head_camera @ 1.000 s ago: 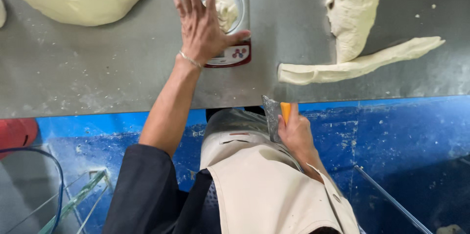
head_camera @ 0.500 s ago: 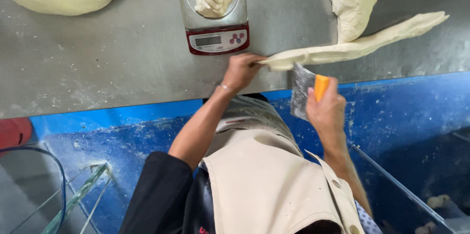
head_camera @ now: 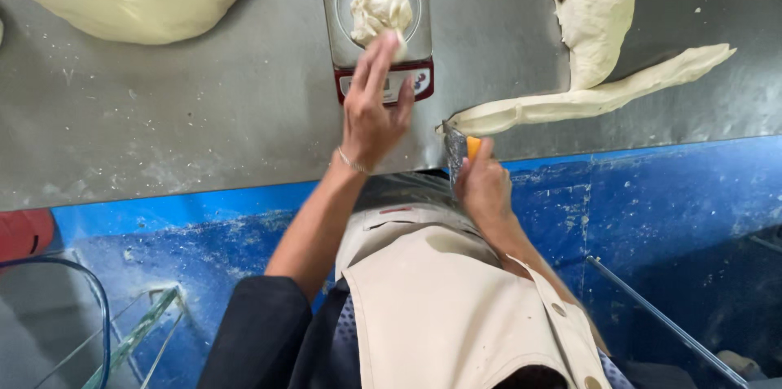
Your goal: The person cuts a long strip of dough with a metal scraper, weighs the resulting pieces on a digital scale, and rolls the dough into small balls.
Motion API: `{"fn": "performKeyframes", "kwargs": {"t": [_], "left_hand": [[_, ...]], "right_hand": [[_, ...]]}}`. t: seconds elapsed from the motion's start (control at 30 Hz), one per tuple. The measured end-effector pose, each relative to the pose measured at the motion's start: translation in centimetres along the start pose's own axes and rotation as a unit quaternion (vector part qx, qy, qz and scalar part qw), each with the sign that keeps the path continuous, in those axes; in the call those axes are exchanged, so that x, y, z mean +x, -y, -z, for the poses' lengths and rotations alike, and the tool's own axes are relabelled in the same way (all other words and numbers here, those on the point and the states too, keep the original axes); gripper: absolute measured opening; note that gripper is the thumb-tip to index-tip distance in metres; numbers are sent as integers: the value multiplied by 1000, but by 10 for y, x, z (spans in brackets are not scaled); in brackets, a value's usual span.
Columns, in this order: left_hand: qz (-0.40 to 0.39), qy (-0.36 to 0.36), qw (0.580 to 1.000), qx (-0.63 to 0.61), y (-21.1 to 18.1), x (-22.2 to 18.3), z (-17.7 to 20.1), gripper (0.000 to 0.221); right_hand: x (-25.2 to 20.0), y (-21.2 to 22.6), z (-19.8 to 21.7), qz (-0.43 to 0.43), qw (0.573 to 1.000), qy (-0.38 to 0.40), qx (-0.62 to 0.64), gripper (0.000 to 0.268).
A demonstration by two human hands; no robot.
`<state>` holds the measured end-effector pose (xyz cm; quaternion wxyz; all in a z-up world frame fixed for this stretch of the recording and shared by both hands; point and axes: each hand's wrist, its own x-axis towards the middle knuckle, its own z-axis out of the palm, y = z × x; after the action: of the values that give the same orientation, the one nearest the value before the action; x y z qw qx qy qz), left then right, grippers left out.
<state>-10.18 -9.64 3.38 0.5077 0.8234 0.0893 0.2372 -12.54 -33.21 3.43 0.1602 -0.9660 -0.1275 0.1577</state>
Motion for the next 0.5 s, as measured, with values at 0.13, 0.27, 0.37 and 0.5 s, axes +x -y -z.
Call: {"fn": "performKeyframes", "kwargs": {"t": [0.13, 0.27, 0.37, 0.5], "left_hand": [[-43, 154, 958, 239, 8, 59, 9, 81], [-151, 89, 955, 241, 1, 44, -2, 60], [-72, 255, 957, 122, 9, -4, -38, 30], [30, 275, 960, 42, 16, -56, -88, 41]], "right_hand": [[1, -17, 5, 16, 1000, 2, 25, 39], [2, -29, 35, -51, 997, 9, 62, 43], [-11, -38, 53, -76, 995, -42, 57, 43], [-6, -39, 69, -112, 991, -64, 48, 43]]}}
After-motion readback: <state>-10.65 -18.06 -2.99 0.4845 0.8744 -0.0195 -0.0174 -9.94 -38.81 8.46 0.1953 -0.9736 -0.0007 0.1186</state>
